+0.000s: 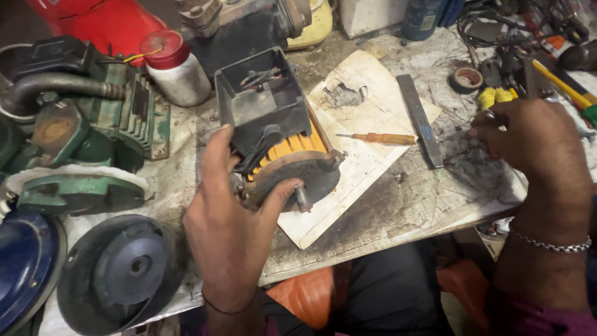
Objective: The person works on a yellow electric motor at a cluttered workbench. They hold the motor steady while filing or scraping its housing with a flat file, remove the fan cover and set it aside, then handle the rotor and shaft and work on the exposed copper windings with their hands.
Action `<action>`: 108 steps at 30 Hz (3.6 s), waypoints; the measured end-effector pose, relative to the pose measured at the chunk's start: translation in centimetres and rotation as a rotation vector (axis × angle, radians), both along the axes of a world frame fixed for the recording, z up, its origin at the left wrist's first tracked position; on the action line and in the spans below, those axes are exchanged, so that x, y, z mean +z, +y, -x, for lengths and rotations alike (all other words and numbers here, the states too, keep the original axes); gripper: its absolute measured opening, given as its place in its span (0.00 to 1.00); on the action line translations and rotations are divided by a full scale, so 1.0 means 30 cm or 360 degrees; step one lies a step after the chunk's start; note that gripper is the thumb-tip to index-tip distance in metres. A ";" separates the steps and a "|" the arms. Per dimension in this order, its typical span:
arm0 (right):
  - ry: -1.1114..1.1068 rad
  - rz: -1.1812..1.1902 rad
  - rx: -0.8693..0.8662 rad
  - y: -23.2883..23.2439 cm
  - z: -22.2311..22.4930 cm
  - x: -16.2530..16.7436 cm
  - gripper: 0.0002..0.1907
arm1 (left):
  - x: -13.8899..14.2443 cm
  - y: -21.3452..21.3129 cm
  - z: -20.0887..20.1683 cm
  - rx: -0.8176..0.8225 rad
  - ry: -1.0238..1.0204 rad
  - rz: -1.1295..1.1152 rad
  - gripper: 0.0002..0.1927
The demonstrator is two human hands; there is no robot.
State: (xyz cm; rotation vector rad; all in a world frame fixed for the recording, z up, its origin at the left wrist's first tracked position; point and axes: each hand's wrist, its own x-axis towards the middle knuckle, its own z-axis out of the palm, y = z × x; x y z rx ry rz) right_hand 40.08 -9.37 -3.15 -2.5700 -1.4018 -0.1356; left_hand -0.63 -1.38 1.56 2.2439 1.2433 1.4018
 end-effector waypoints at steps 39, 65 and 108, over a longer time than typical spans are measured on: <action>-0.0119 0.0163 0.0171 0.078 0.302 0.029 0.25 | 0.043 -0.068 0.031 0.0057 0.0619 0.0228 0.19; 0.1393 -0.0867 0.0230 0.081 0.240 0.008 0.12 | -0.052 -0.037 -0.133 -0.0040 0.0115 -0.0300 0.50; 0.0550 -0.1246 0.0467 0.085 0.161 -0.130 0.15 | 0.024 0.253 -0.021 -0.0939 -0.0382 -0.0534 0.22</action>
